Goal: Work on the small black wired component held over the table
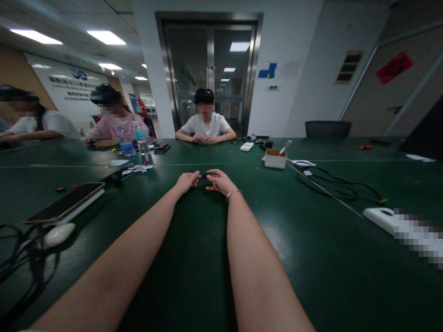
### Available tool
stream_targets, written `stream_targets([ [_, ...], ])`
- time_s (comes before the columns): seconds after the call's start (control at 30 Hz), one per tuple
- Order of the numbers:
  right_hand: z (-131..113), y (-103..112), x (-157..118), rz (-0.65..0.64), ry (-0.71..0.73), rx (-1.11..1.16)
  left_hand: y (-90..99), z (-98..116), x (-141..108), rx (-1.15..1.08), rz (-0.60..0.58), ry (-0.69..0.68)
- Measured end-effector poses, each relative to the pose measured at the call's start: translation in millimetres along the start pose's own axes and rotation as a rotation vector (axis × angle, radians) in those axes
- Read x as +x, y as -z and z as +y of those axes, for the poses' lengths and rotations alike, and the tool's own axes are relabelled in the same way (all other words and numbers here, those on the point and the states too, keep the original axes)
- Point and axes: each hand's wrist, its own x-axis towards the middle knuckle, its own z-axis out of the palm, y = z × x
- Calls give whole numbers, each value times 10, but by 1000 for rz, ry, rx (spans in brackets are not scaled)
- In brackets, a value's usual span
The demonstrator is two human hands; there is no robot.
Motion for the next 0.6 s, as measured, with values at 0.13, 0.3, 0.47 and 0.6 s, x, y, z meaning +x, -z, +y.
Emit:
stream_targets([
  [0.13,-2,-2,5,3,-20,4,-5,-13,5,-51,-10,-30],
  [0.3,2,2,25,16,-45,17,1,23,-36,-117,-31,-85],
  [0.47,7,4,41,20,-45,19,0,91,-93,-194,-19,-87],
  [0.6,3,-3,38,24,-44,8,-4,138,-122,-251,-14,-70],
])
